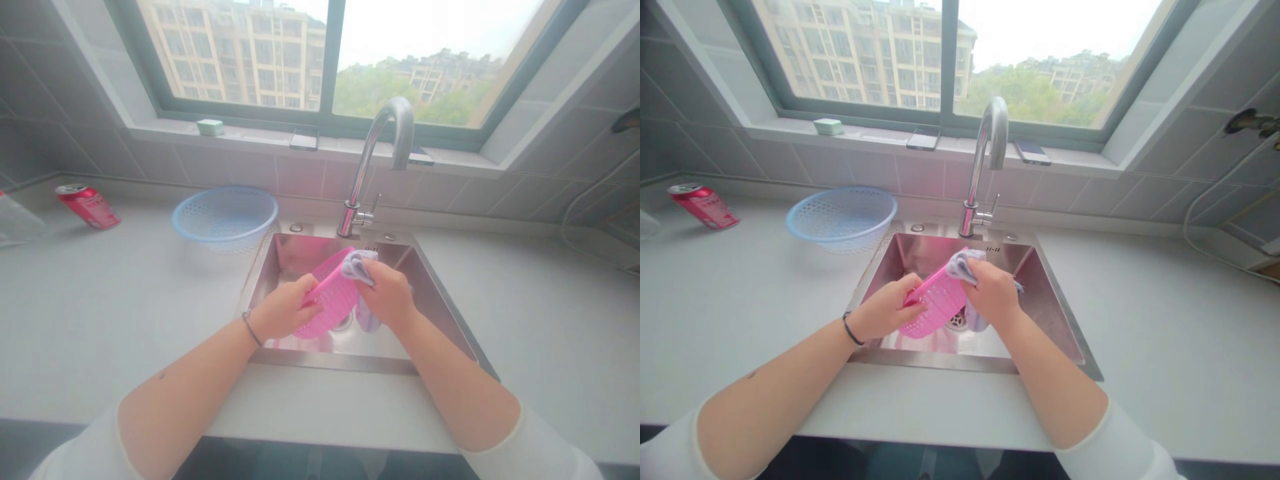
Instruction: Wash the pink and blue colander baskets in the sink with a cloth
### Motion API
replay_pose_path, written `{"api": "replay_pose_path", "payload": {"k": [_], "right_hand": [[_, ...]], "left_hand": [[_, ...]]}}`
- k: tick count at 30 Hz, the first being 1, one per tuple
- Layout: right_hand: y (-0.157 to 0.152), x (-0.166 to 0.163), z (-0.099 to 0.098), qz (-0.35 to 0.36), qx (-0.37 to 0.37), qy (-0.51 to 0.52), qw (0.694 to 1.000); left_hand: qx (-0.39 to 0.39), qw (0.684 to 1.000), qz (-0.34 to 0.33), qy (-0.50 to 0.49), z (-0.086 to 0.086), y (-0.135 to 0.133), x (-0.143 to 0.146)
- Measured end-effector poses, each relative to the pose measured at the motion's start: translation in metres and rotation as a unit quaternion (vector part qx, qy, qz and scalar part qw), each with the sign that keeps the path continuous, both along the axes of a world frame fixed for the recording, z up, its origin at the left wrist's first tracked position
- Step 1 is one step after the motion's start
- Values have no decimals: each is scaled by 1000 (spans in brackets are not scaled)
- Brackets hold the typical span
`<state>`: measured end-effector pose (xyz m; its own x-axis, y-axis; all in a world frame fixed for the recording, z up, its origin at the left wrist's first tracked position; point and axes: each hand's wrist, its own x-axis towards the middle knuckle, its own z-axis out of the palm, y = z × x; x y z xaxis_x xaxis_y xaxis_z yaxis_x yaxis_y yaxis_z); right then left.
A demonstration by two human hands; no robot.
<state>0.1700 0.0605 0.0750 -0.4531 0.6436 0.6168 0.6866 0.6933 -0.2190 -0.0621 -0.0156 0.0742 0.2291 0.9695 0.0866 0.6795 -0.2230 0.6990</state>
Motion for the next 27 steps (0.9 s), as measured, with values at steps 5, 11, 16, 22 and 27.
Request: {"api": "replay_pose_path", "payload": {"k": [5, 11, 16, 22, 27], "right_hand": [[-29, -18, -6, 148, 44, -78, 985], [29, 11, -6, -117, -139, 64, 981], [54, 29, -10, -170, -242, 156, 943], [9, 3, -11, -50, -149, 130, 979], [-25, -16, -14, 143, -37, -31, 988]], "left_hand": [[16, 1000, -21, -15, -4, 4, -3], [-6, 998, 12, -63, -1, -1, -4], [-18, 975, 20, -219, -2, -2, -8], [-12, 991, 55, -119, -3, -1, -8], [5, 1000, 21, -2, -8, 4, -4]]}}
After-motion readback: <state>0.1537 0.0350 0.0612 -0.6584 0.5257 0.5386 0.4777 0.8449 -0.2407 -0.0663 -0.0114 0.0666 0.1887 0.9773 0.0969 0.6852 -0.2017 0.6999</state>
